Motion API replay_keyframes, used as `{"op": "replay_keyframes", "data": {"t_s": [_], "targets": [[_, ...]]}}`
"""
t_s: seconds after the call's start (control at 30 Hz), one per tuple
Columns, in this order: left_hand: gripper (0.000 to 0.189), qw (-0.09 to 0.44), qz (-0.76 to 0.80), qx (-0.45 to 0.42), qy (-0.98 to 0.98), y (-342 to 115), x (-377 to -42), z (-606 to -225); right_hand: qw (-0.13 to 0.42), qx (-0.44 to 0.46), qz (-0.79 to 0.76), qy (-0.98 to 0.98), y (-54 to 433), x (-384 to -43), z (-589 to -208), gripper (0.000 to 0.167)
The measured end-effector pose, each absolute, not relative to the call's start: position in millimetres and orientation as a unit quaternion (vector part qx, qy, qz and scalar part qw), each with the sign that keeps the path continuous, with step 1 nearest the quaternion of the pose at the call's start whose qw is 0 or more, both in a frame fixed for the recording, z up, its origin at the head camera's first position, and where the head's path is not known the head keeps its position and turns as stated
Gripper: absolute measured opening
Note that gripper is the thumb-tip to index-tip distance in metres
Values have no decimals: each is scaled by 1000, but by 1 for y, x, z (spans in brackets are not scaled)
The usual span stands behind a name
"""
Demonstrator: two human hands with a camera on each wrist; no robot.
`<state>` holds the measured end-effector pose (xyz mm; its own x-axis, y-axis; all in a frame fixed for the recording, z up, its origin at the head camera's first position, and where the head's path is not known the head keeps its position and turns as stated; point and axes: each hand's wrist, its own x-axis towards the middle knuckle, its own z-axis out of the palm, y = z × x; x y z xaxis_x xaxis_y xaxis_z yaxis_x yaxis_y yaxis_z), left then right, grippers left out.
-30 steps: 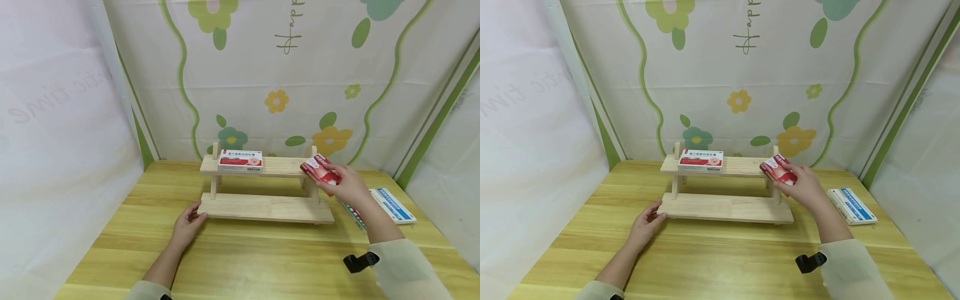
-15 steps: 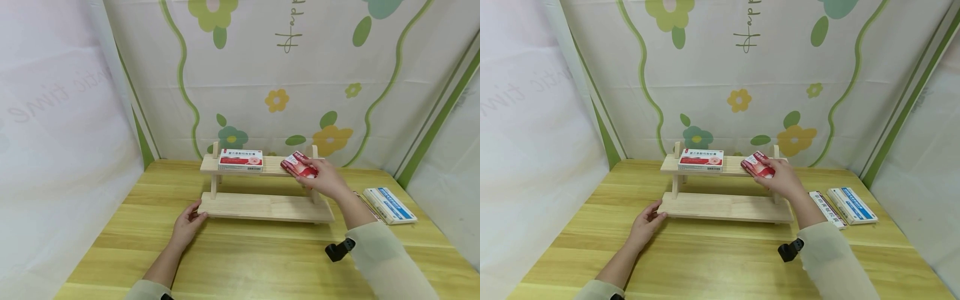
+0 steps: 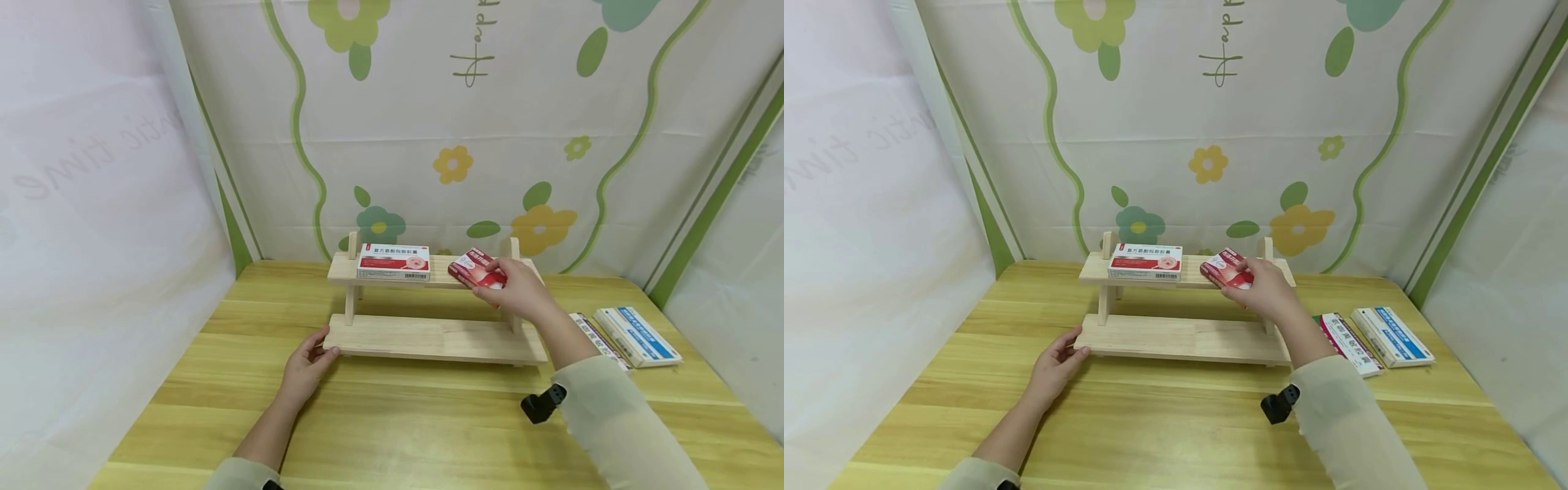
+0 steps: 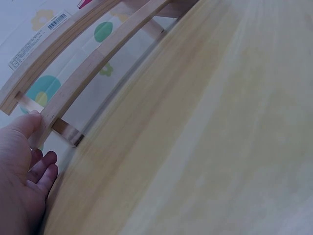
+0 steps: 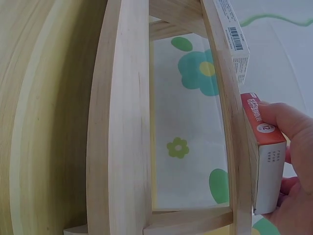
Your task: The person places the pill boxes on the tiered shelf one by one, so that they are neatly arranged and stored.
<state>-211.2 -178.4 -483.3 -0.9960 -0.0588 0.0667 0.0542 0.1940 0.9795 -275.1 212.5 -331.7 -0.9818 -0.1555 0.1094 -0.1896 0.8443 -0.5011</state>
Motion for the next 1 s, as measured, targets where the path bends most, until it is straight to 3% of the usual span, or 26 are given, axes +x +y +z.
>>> {"op": "replay_keyframes", "data": {"t_s": [0.13, 0.7, 1.0], "targets": [[57, 44, -634, 1, -772, -178, -211, -483, 54, 97, 255, -961, 213, -274, -333, 56], [57, 43, -640, 3, -767, -178, -210, -483, 98, 78, 218, -968, 222, -253, -338, 68], [56, 45, -640, 4, -767, -178, -211, -484, 111, 80, 237, -962, 224, -251, -341, 57]]}}
